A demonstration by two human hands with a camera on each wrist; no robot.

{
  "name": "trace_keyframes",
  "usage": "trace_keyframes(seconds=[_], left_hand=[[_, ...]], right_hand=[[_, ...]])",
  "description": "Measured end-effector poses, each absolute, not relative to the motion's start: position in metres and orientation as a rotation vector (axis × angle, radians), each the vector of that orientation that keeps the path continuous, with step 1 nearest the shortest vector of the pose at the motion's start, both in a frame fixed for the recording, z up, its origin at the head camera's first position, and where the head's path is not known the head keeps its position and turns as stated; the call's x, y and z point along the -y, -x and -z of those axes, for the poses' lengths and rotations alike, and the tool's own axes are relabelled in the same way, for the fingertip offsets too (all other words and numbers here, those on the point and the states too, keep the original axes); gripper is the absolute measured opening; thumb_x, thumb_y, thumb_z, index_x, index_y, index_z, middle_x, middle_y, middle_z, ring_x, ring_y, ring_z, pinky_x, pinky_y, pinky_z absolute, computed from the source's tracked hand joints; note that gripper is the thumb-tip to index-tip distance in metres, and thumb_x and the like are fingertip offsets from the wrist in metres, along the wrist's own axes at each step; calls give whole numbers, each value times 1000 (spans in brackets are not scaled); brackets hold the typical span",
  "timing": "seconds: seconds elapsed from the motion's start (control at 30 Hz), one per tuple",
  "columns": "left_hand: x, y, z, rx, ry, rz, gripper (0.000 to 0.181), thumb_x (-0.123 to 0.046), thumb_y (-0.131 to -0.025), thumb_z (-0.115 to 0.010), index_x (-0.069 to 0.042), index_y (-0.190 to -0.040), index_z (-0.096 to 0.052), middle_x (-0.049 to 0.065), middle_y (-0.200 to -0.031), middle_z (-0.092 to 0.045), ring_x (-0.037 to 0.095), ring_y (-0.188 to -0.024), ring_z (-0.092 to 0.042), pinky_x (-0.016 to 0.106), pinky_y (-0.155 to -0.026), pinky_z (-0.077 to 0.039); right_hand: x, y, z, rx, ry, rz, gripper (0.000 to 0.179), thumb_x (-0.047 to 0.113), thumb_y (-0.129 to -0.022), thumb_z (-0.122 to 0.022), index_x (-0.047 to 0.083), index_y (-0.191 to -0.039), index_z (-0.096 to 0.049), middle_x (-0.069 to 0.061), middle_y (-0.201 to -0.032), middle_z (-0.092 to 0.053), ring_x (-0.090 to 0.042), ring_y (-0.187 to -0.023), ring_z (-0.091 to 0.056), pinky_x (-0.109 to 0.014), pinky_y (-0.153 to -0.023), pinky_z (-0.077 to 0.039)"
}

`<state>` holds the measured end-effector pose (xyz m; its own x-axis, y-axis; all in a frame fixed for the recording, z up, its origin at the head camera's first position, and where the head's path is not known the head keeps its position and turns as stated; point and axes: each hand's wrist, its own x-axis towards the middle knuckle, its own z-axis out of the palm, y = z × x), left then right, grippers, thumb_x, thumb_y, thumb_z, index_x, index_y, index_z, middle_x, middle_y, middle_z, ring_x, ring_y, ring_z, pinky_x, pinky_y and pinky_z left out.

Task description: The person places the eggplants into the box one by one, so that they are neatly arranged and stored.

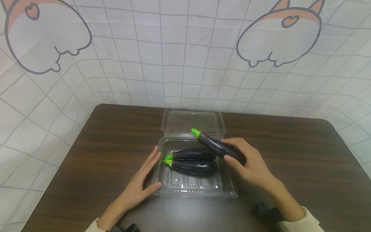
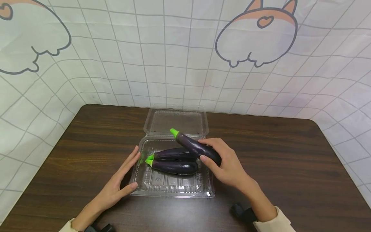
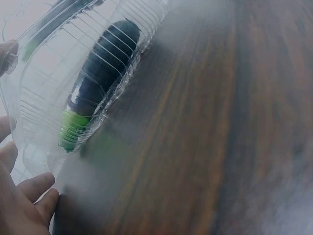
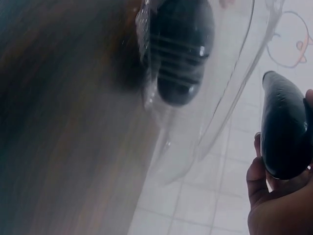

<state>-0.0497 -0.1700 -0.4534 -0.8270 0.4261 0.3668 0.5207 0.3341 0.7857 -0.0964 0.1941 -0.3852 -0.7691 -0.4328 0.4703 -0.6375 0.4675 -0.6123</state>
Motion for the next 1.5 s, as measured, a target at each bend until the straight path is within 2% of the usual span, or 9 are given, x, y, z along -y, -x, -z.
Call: trace_keyframes(seconds=[0.33, 0.5, 0.73, 0.83, 0.9, 1.07, 1.13, 1.33, 1.5], left_hand=[[170, 49, 452, 2496, 873, 1520, 81, -9, -83, -68, -8, -151, -25, 8, -160, -8, 29, -144, -11, 45, -110, -14], [170, 50, 454, 2493, 879, 1514, 82, -8, -82, -69, -7, -151, -25, 9, -160, -8, 30, -144, -12, 40, -111, -14], [171, 50, 455, 2508, 877, 1515, 82, -9, -83, -68, -8, -152, -25, 9, -160, -8, 30, -144, -11, 63, -104, -16], [172, 50, 456, 2498, 884, 1525, 80, -12, -84, -67, -8, -152, -24, 8, -160, -7, 29, -144, -10, 66, -102, -16], [172, 50, 456, 2486, 892, 1526, 78, -14, -86, -66, -7, -152, -24, 9, -160, -7, 30, -144, -10, 64, -104, -16], [171, 50, 459, 2462, 918, 1523, 77, -16, -87, -65, -6, -151, -24, 12, -159, -8, 32, -144, -10, 46, -111, -13], [170, 50, 459, 2467, 912, 1526, 77, -15, -87, -65, -6, -151, -24, 11, -159, -8, 31, -144, -10, 44, -111, -13], [170, 50, 457, 2496, 884, 1533, 79, -10, -84, -66, -7, -152, -24, 7, -160, -7, 29, -144, -10, 63, -104, -15], [171, 51, 457, 2487, 892, 1541, 80, -10, -84, -67, -7, -151, -24, 8, -160, -7, 30, -144, -10, 67, -102, -16]], right_hand=[[-169, 88, 390, 2487, -1069, -1198, 48, 13, -86, -68, 21, -131, -55, 4, -124, -58, -14, -106, -56, -33, -81, -48], [-159, 85, 393, 2491, -1182, -1122, 47, 16, -85, -69, 19, -129, -55, 3, -123, -58, -16, -110, -54, -38, -84, -47], [-147, 81, 397, 2527, -1332, -1034, 42, 24, -90, -65, 19, -131, -54, 7, -123, -57, -12, -109, -52, -43, -91, -44], [-144, 79, 398, 2580, -1365, -982, 41, 29, -93, -62, 20, -132, -54, 11, -126, -56, -9, -114, -50, -43, -97, -40], [-143, 78, 399, 2608, -1384, -953, 40, 32, -93, -61, 21, -131, -55, 14, -126, -55, -7, -114, -49, -40, -96, -40], [-142, 76, 401, 2600, -1429, -865, 38, 29, -92, -64, 20, -128, -58, 15, -123, -57, -6, -113, -49, -38, -92, -42], [-141, 76, 402, 2587, -1440, -833, 38, 28, -90, -66, 20, -126, -59, 14, -121, -58, -6, -112, -49, -37, -90, -43], [-137, 76, 405, 2587, -1443, -758, 35, 31, -91, -65, 19, -124, -61, 13, -114, -60, -7, -106, -50, -34, -85, -42], [-135, 75, 406, 2614, -1410, -706, 34, 33, -91, -64, 20, -122, -62, 13, -105, -59, -8, -98, -50, -33, -81, -42]])
